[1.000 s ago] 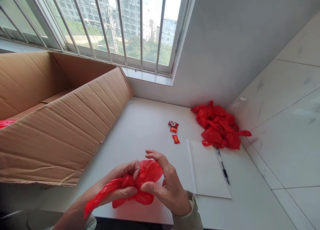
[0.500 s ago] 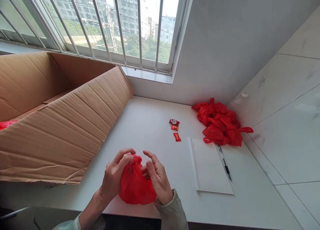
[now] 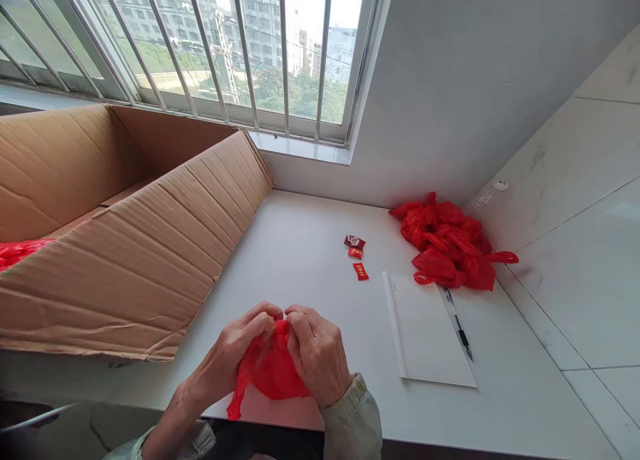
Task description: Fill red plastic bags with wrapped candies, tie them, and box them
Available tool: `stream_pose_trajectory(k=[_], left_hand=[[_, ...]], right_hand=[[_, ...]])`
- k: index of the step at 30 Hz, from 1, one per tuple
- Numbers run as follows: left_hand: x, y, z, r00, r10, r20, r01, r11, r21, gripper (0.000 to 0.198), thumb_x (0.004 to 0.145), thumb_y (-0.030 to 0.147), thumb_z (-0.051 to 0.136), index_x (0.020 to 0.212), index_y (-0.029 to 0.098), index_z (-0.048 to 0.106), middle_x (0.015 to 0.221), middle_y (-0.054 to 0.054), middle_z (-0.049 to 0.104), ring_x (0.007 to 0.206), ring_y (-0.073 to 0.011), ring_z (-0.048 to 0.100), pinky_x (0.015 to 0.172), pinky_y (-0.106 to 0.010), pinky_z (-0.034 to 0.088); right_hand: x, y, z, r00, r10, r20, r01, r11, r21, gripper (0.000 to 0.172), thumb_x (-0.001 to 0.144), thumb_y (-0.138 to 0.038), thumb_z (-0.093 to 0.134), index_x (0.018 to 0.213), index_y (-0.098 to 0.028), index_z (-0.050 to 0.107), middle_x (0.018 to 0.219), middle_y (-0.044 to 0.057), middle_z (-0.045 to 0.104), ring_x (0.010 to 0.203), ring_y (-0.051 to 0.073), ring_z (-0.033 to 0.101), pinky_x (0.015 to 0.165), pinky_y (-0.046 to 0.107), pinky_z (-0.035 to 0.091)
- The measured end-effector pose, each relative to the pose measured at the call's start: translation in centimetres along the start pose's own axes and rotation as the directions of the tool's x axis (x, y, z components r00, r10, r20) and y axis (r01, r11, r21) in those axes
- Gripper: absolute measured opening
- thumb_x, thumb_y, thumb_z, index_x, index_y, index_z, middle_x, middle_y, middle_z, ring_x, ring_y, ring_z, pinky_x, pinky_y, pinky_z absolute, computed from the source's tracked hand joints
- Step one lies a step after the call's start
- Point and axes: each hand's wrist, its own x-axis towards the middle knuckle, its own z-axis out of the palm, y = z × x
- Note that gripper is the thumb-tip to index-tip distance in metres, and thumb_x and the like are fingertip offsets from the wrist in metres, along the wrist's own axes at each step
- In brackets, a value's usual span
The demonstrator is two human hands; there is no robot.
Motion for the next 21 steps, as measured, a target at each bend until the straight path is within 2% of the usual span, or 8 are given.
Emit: stream_pose_trajectory(k=[2,4,6,7,10,14,17,21], left_hand=[[-0.2,-0.4,0.5,0.999,0.013,-0.033,-0.011,0.999,0.042,0.017,0.092,0.008,0.036,0.081,0.020,0.037,0.084,0.000,0.054,0.066,-0.0090,0.046,0.059,-0.019,0.039],[-0.5,-1.0,0.9,0.998,0.031,-0.061,-0.023,0.992,0.126,0.014,0.092,0.010,0.037,0.083,0.020,0.040,0.078,0.001,0.055,0.062,-0.0093,0.047,0.057,-0.019,0.039],[-0.7,-1.6,1.1,0.995,0.040,-0.092,-0.022,0.982,0.187,0.011,0.092,0.013,0.038,0.086,0.020,0.042,0.069,0.003,0.054,0.058,-0.0098,0.047,0.055,-0.020,0.038],[-0.8,-1.8,1.2,0.994,0.036,-0.107,-0.014,0.980,0.200,0.009,0.092,0.013,0.038,0.088,0.020,0.043,0.066,0.004,0.054,0.055,-0.0098,0.047,0.054,-0.019,0.038],[-1.0,-2.1,1.5,0.991,0.024,-0.134,0.003,0.979,0.202,0.007,0.092,0.014,0.039,0.095,0.020,0.042,0.063,0.005,0.054,0.050,-0.0094,0.046,0.050,-0.019,0.036],[-1.0,-1.9,2.0,0.987,0.021,-0.158,0.014,0.977,0.213,0.014,0.093,0.017,0.038,0.107,0.018,0.045,0.062,0.005,0.057,0.049,-0.0095,0.050,0.051,-0.019,0.038],[-0.7,-1.7,2.2,0.994,0.005,-0.112,0.023,0.970,0.242,0.018,0.095,0.015,0.034,0.101,0.018,0.051,0.066,0.002,0.061,0.054,-0.0107,0.055,0.054,-0.020,0.040],[-0.4,-1.5,1.9,0.998,-0.004,-0.055,0.019,0.961,0.274,0.023,0.096,0.017,0.034,0.096,0.018,0.056,0.071,-0.001,0.063,0.061,-0.0130,0.057,0.057,-0.022,0.041]], right_hand=[[0.1,0.1,0.4,0.987,0.160,0.025,-0.162,0.969,0.186,0.012,0.085,-0.011,0.045,0.086,-0.022,0.049,0.081,-0.001,0.057,0.073,0.012,0.055,0.067,0.024,0.044],[0.2,0.2,0.6,0.928,0.344,0.139,-0.370,0.822,0.433,0.011,0.080,-0.014,0.051,0.085,-0.022,0.046,0.072,-0.004,0.049,0.062,0.009,0.046,0.058,0.021,0.040],[0.3,0.1,0.8,0.877,0.417,0.239,-0.476,0.685,0.552,0.015,0.076,-0.016,0.055,0.086,-0.021,0.046,0.068,-0.006,0.045,0.058,0.008,0.040,0.054,0.020,0.037],[0.3,0.1,0.8,0.870,0.429,0.244,-0.488,0.675,0.554,0.014,0.075,-0.016,0.056,0.086,-0.021,0.048,0.067,-0.006,0.045,0.058,0.008,0.039,0.054,0.020,0.036],[0.3,-0.1,0.8,0.880,0.445,0.166,-0.466,0.739,0.487,0.006,0.076,-0.018,0.055,0.081,-0.019,0.051,0.072,-0.003,0.050,0.064,0.009,0.044,0.057,0.020,0.038],[0.2,-0.1,0.8,0.876,0.403,0.264,-0.482,0.736,0.476,0.005,0.079,-0.021,0.053,0.082,-0.018,0.054,0.077,-0.001,0.053,0.069,0.011,0.046,0.058,0.020,0.040],[-0.1,0.3,0.6,0.880,0.389,0.272,-0.474,0.746,0.468,0.008,0.081,-0.023,0.053,0.076,-0.017,0.054,0.070,-0.003,0.050,0.065,0.010,0.042,0.057,0.021,0.037],[-0.6,1.0,0.2,0.844,0.348,0.408,-0.536,0.568,0.624,0.023,0.083,-0.040,0.059,0.083,-0.017,0.056,0.077,-0.001,0.050,0.070,0.011,0.044,0.064,0.022,0.039]])
